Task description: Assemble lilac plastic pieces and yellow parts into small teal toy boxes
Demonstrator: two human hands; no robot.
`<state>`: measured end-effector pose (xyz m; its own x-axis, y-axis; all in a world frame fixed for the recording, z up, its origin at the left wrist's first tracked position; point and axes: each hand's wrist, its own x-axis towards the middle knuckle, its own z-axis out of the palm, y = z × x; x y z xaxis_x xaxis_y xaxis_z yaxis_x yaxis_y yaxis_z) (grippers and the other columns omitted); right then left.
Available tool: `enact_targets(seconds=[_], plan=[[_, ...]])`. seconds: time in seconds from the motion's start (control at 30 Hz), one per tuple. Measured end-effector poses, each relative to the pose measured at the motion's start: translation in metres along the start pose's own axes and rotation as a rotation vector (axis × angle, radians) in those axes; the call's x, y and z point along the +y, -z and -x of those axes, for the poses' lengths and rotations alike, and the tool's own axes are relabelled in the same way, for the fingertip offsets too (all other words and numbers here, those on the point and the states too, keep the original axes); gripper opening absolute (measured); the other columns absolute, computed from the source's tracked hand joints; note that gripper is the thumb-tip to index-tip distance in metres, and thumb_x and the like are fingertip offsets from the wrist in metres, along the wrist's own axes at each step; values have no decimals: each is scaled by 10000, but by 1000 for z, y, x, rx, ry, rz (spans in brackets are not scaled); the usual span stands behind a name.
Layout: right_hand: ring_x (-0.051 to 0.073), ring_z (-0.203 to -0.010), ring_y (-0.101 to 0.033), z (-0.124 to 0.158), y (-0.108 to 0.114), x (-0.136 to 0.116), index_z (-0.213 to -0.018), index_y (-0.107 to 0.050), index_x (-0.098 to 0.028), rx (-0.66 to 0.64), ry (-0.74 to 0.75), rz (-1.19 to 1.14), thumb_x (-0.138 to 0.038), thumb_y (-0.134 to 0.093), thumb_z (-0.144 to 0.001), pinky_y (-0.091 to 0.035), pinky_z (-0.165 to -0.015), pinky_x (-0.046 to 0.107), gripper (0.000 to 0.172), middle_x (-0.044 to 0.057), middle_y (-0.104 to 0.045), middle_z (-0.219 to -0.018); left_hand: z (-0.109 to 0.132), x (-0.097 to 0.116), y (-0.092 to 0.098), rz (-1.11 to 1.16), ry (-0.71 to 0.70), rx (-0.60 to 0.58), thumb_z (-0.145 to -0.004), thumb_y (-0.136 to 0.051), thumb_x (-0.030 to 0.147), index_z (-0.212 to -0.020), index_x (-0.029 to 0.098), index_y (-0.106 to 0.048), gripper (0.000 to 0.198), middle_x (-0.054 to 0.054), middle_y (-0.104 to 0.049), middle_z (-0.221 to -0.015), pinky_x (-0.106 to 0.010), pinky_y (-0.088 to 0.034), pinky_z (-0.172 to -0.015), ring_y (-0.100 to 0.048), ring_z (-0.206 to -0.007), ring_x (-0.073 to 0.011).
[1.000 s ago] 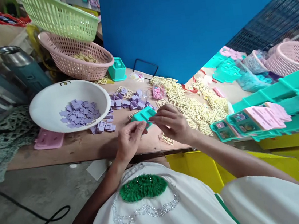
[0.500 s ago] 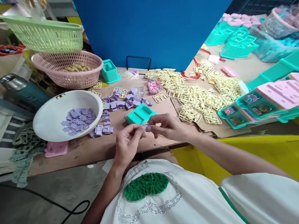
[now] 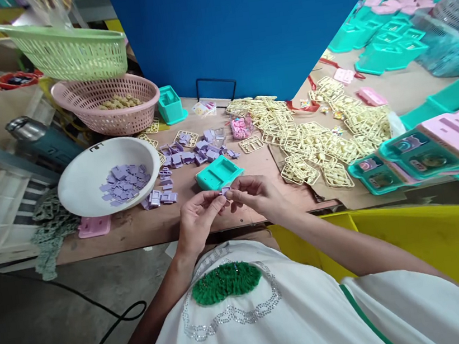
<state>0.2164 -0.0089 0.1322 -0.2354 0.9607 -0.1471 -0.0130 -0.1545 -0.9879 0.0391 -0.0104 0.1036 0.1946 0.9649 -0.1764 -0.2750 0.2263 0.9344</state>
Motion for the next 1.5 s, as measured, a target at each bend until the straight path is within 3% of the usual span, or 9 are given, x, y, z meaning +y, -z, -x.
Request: enact_targets(seconds=[0.2,0.37,0.5,0.7,0.93,1.07,1.27,1.4,1.5], plan=[[157,-734,-662,-2,4,9,-799,-747,-184,12,84,65,-757,-769,-866,-580,-742,306,577,33,-717,-755,-2,1,7,45,50,68,-672,-959,511,-780,171,-795,392,-25,-750,-684,-236,-501,-596,-633,-622,-118],[196,-981,-700,-8,11,7,-1086,-827,-212,-146,238,130,-682,-775,-912,-604,-891,344,503,81,-750,-1036,-8,9,15,184,288,-145,-591,-1021,515,-773,155,-790,465,-7,-688,-629,-190,-371,-497,-540,-546,-70],[200,-980,-693,-14,11,3,-942,-806,-200,-144,278,134,-644,-823,-887,-603,-868,338,448,80,-736,-998,-8,7,9,262,387,-201,-532,-1050,518,-776,150,-785,515,2,-671,-631,-183,-371,-491,-530,-537,-61],[157,-794,-652,-15,12,-8,-893,-721,-184,-68,270,402,-468,-733,-985,-565,-732,275,299,46,-725,-870,-5,0,8,88,69,50,-711,-951,503,-873,162,-791,410,-27,-760,-734,-219,-526,-572,-647,-614,-108],[141,-690,-610,-30,11,-2,-851,-660,-181,-84,167,341,-628,-734,-944,-506,-602,245,463,16,-657,-750,-11,0,11,-78,-155,68,-813,-881,398,-892,168,-792,259,-26,-772,-791,-218,-580,-627,-690,-664,-120],[141,-720,-621,-36,15,-8,-913,-687,-179,-103,241,475,-513,-696,-997,-525,-624,242,345,34,-684,-809,-18,-3,13,-176,-261,75,-835,-858,352,-923,172,-809,206,-49,-794,-933,-226,-615,-740,-745,-822,-153],[153,-774,-659,-39,15,-25,-983,-722,-156,-143,263,576,-422,-678,-997,-552,-676,250,269,72,-736,-916,-28,-1,18,-187,-296,19,-919,-789,361,-899,182,-762,183,-11,-753,-796,-230,-584,-648,-693,-686,-134],[131,-675,-586,-46,22,-34,-860,-712,-158,-147,288,752,-367,-626,-1019,-458,-626,247,277,44,-684,-786,-33,-8,25,-490,-587,81,-989,-734,389,-1009,192,-744,198,-81,-745,-1077,-340,-616,-954,-738,-1049,-214],[127,-640,-559,-57,27,-39,-836,-722,-157,-166,252,949,-264,-606,-999,-401,-623,254,227,38,-683,-739,-41,-29,30,-720,-705,203,-861,-865,544,-1377,196,-614,672,-180,-636,-1419,-494,-526,-1174,-617,-1381,-334]])
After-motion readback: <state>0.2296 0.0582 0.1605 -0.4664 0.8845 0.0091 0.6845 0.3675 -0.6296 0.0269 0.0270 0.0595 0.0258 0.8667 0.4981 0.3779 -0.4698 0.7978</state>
